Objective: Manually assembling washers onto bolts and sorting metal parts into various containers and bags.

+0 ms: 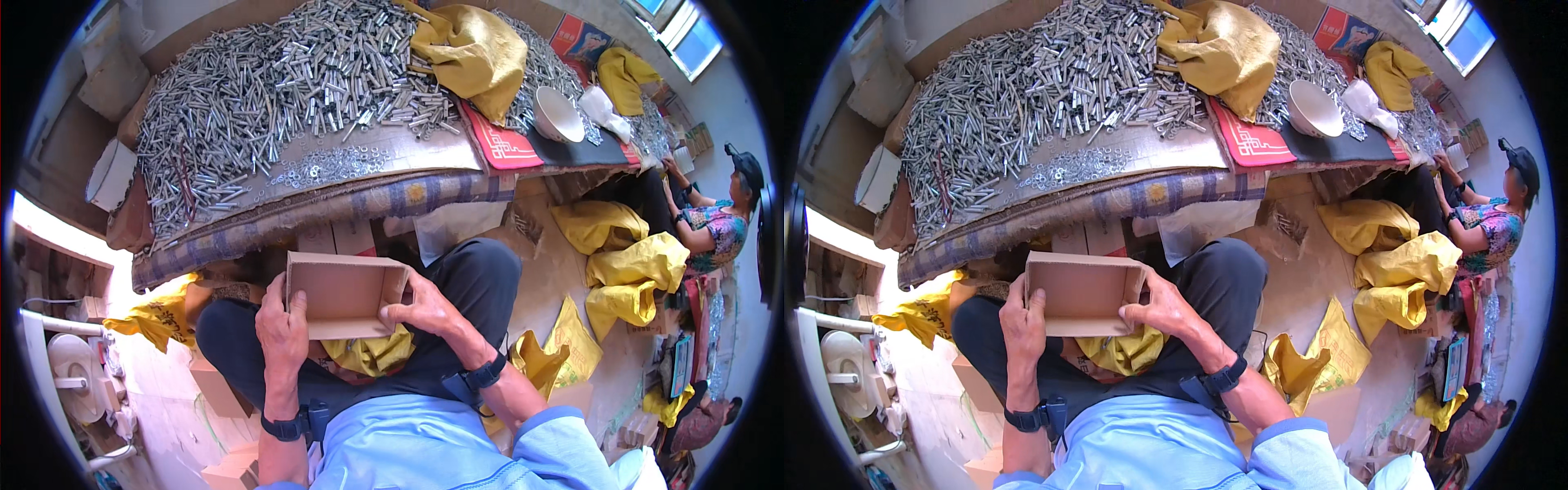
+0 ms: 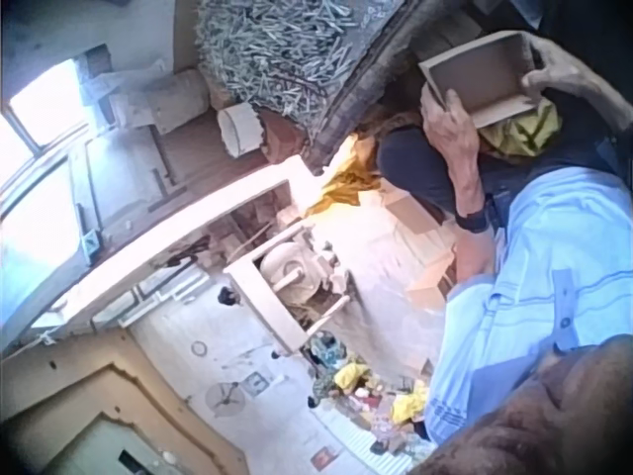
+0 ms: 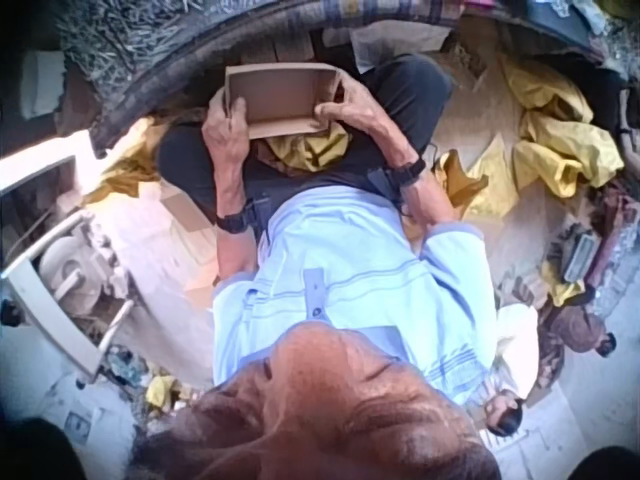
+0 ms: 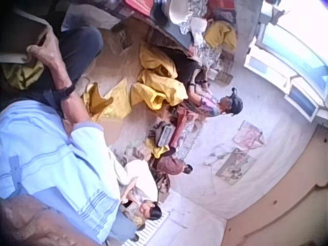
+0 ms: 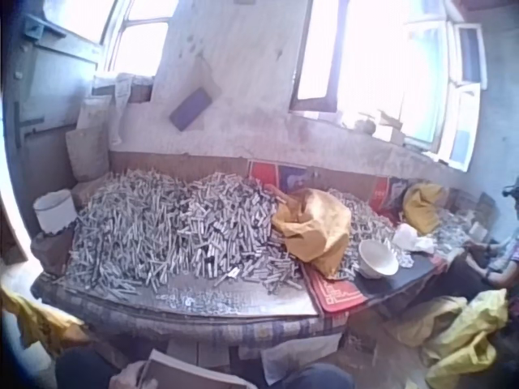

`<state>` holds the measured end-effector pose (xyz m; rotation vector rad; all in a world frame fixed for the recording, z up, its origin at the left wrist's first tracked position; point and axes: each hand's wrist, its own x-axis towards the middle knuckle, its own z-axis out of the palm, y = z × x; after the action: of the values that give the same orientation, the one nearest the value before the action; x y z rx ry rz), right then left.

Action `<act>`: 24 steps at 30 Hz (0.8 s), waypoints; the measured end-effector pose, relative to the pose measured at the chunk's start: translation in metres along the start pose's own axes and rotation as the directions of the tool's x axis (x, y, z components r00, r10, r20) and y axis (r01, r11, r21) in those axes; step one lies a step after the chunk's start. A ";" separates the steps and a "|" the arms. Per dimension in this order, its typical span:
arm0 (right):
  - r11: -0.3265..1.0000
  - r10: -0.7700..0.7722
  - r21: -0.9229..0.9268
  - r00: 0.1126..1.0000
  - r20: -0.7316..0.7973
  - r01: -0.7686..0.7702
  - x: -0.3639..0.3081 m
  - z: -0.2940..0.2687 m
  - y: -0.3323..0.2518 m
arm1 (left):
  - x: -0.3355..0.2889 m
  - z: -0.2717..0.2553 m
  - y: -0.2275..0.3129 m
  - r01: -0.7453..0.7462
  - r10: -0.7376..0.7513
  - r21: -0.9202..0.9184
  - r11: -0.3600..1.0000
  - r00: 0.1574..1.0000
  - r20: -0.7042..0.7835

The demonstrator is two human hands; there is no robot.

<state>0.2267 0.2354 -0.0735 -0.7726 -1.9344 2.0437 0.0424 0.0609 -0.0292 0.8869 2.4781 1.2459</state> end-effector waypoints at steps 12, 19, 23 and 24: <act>0.997 -0.042 -0.066 0.996 -0.074 0.037 0.001 0.000 -0.002 | 0.015 -0.008 -0.005 0.027 -0.020 -0.131 0.991 0.998 0.059; 0.986 -0.057 0.160 0.998 0.026 0.052 0.001 0.006 -0.010 | 0.013 -0.007 -0.008 0.047 -0.035 -0.229 0.972 0.998 0.055; 0.983 0.049 0.177 0.998 -0.046 -0.040 0.001 0.009 -0.008 | 0.005 -0.009 -0.003 -0.045 0.078 0.210 0.977 0.985 -0.152; 0.982 0.132 0.143 0.988 -0.076 -0.120 0.001 0.008 -0.009 | 0.003 -0.011 0.002 -0.105 0.155 0.250 0.963 0.970 -0.189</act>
<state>0.2201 0.2294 -0.0649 -0.9543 -1.7188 2.1523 0.0363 0.0563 -0.0205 1.0424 2.8221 1.1490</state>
